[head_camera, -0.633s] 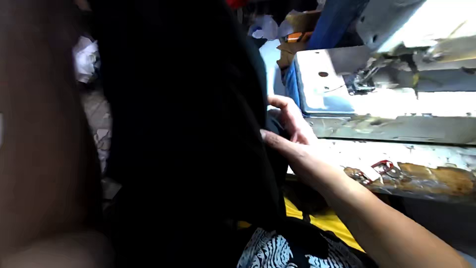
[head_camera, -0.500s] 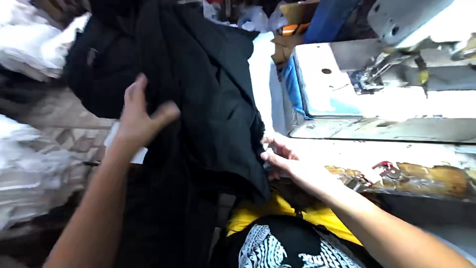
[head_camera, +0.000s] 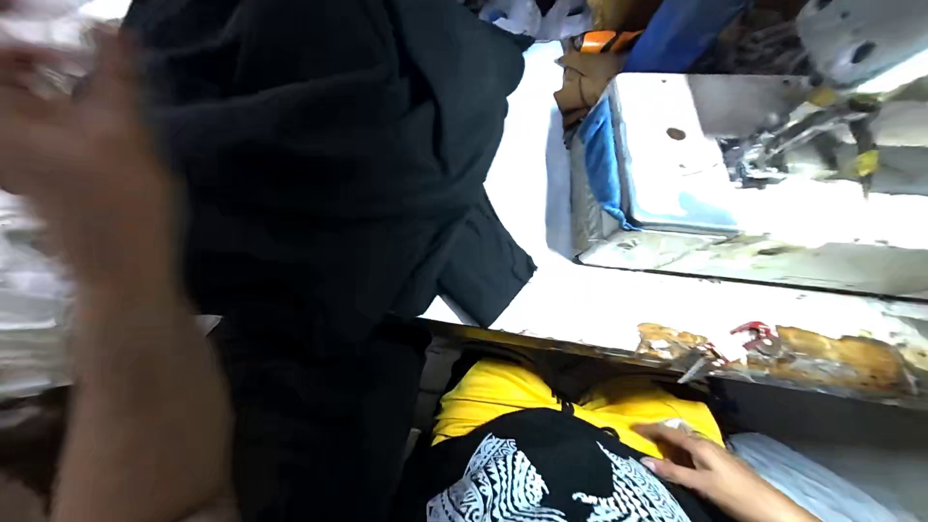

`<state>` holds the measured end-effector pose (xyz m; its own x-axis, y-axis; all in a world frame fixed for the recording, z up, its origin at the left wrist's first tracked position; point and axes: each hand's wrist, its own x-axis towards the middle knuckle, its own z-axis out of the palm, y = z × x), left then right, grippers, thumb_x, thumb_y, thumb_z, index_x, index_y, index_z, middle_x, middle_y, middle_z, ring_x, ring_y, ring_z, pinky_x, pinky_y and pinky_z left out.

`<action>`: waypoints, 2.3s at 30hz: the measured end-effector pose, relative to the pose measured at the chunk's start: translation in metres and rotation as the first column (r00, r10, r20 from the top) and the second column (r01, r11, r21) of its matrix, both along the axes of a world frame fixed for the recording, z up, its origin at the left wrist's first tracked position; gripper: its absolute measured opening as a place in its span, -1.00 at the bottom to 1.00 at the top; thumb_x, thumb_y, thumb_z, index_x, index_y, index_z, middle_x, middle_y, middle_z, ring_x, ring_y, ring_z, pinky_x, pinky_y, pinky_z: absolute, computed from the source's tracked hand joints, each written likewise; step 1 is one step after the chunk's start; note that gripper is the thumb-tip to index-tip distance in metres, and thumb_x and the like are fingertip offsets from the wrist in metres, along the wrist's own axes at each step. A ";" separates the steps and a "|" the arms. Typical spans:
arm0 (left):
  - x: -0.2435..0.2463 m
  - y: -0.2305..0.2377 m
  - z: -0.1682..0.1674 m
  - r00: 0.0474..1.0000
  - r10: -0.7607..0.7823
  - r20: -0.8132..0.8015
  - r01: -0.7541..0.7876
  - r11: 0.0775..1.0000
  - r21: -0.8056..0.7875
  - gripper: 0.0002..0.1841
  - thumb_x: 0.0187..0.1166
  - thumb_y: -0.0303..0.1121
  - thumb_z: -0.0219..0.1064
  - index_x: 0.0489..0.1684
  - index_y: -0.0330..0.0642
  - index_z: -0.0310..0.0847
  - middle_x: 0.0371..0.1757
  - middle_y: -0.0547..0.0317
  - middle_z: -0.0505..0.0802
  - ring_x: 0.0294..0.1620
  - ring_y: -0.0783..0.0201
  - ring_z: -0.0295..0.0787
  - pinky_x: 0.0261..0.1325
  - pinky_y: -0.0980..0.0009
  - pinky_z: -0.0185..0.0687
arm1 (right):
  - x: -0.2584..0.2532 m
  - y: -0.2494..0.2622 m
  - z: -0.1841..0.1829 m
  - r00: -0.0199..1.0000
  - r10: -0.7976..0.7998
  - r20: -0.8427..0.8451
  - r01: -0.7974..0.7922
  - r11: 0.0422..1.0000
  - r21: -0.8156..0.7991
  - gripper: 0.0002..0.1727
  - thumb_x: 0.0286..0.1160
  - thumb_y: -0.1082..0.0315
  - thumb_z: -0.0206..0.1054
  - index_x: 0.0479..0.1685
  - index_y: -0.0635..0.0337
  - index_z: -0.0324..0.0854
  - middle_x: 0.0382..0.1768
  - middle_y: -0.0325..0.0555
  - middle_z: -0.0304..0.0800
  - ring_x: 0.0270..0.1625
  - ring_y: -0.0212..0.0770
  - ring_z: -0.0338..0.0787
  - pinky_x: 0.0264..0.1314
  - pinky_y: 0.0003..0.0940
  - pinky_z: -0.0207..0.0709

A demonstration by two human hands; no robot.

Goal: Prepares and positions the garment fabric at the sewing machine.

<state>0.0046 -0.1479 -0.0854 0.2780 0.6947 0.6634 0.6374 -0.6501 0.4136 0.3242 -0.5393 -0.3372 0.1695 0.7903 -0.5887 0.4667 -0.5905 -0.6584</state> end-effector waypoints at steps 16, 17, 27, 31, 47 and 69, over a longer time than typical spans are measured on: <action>0.172 -0.141 -0.105 0.044 -0.996 -0.079 0.962 0.064 -0.264 -0.83 0.65 -0.44 0.26 -0.20 -0.30 0.78 -0.27 0.02 0.85 -0.06 0.16 0.76 0.27 0.21 0.48 | 0.017 0.003 -0.028 0.905 0.337 0.261 -0.358 0.933 0.038 -0.70 0.66 0.39 0.25 0.02 0.50 0.77 0.11 0.47 0.79 0.29 0.43 0.74 0.43 0.35 0.47; 0.189 -0.154 -0.106 0.067 -0.991 -0.120 0.972 0.092 -0.217 -0.85 0.65 -0.45 0.27 -0.19 -0.31 0.76 -0.29 -0.01 0.84 -0.12 0.12 0.78 0.11 0.20 0.59 | 0.023 0.003 -0.006 0.915 0.346 0.206 -0.362 0.931 0.042 -0.69 0.70 0.36 0.26 0.03 0.48 0.78 0.08 0.46 0.79 0.26 0.42 0.76 0.41 0.37 0.47; 0.265 -0.192 -0.103 0.174 -0.983 0.065 0.976 0.181 0.119 -0.87 0.56 -0.46 0.39 -0.21 -0.39 0.76 -0.37 -0.05 0.78 -0.30 0.19 0.75 -0.22 0.35 0.59 | 0.059 0.001 0.105 0.983 -0.178 -0.036 0.100 0.364 0.926 -0.56 0.38 0.09 0.58 0.13 0.18 0.77 0.10 -0.43 0.86 0.26 -0.71 0.68 0.41 -0.60 0.55; 0.239 -0.186 -0.117 0.456 -0.873 0.175 0.851 0.485 0.203 -0.85 0.59 -0.45 0.31 -0.09 -0.22 0.80 0.00 -0.06 0.80 0.16 0.17 0.67 0.33 0.32 0.50 | 0.038 0.023 0.090 0.949 -0.303 0.086 0.068 0.464 0.883 -0.77 0.38 0.36 0.52 -0.34 0.45 0.84 -0.24 0.07 0.92 -0.03 -0.48 0.83 0.21 -0.58 0.60; 0.150 -0.193 -0.141 0.248 -0.641 0.726 0.914 -0.092 -0.394 -0.82 0.59 -0.54 0.33 -0.04 -0.54 0.71 -0.12 -0.02 0.89 -0.09 0.44 0.83 0.07 0.52 0.72 | -0.015 0.065 0.105 0.826 -0.337 -0.452 0.556 0.361 0.748 -0.85 0.41 0.50 0.44 -0.23 0.00 0.82 -0.26 -0.52 0.94 -0.18 -0.61 0.86 -0.01 -0.61 0.76; 0.205 -0.229 -0.144 0.451 -0.719 0.529 0.885 0.283 -0.370 -0.93 0.51 -0.56 0.34 -0.23 -0.35 0.75 -0.31 0.27 0.85 -0.30 0.62 0.76 -0.16 0.68 0.70 | -0.005 0.020 0.077 0.851 -0.521 -0.058 0.138 0.117 0.984 -0.84 0.54 0.33 0.40 -0.11 0.14 0.88 -0.06 -0.23 0.92 0.07 -0.60 0.83 0.20 -0.73 0.66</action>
